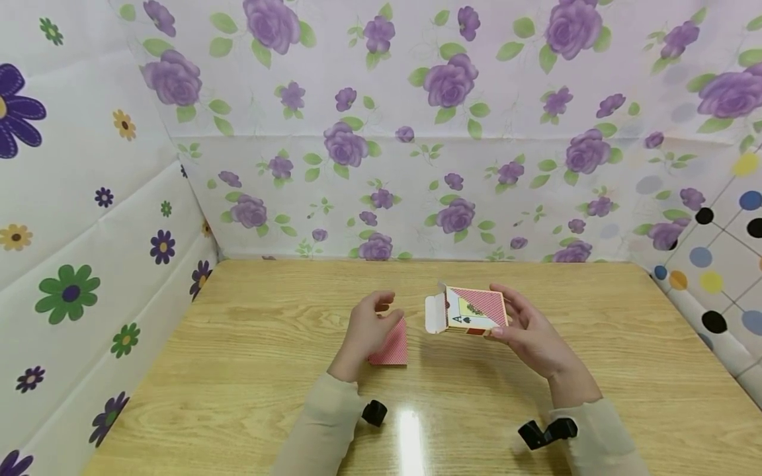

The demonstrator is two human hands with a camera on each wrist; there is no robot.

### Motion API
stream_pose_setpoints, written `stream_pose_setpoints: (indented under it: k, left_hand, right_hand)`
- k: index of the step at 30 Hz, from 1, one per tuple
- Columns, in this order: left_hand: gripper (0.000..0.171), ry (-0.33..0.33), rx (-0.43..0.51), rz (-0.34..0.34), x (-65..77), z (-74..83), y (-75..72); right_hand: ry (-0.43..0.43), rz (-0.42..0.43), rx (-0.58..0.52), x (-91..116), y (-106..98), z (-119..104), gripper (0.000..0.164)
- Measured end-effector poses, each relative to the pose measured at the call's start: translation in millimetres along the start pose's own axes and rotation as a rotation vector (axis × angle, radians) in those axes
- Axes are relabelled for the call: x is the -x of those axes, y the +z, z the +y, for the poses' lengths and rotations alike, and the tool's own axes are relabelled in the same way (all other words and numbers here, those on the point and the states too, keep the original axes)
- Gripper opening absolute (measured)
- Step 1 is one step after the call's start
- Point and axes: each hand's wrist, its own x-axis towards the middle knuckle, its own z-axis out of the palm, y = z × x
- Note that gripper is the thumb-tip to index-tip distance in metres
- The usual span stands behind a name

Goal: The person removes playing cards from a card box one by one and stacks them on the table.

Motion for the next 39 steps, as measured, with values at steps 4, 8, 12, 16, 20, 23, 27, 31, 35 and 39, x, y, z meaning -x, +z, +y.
stream_pose_setpoints:
  k: [4, 8, 12, 16, 20, 23, 27, 31, 35, 39]
  left_hand:
    - [0.038, -0.006, 0.055, -0.016, 1.1, 3.6, -2.4]
    - [0.036, -0.02, 0.112, -0.021, 1.6, 6.8, -2.7]
    - [0.035, -0.016, 0.175, -0.039, 2.2, 8.9, -1.5]
    - [0.034, -0.017, 0.244, -0.07, 3.9, 14.0, -1.1]
    - [0.033, -0.04, 0.315, -0.093, 8.4, 27.0, -3.8]
    - [0.031, -0.039, 0.366, -0.093, 13.2, 37.5, -5.8]
    - [0.03, -0.024, 0.42, -0.088, 15.0, 38.3, -1.7]
    - [0.03, -0.045, 0.456, -0.107, 15.4, 39.4, 2.3]
    - [0.031, -0.06, 0.481, -0.132, 17.2, 43.6, 4.4]
    - [0.031, -0.051, 0.479, -0.125, 18.7, 45.1, 6.3]
  right_hand:
    - [-0.009, -0.006, -0.001, 0, -1, 1, 0.074]
    - [-0.012, -0.013, -0.004, 0, -2, 2, 0.074]
    - [-0.007, -0.012, 0.004, 1, -2, 3, 0.075]
    - [-0.003, -0.013, 0.006, 0, -2, 3, 0.075]
    - [-0.002, -0.016, 0.01, 0, -2, 3, 0.075]
    - [0.001, -0.015, 0.013, 0, -2, 3, 0.075]
    - [0.003, -0.014, 0.01, 0, -1, 3, 0.077]
    - [-0.004, -0.019, 0.005, -1, -1, 3, 0.078]
    - [-0.004, -0.018, 0.008, -1, -1, 3, 0.077]
    - [0.005, -0.015, 0.009, -1, -1, 4, 0.076]
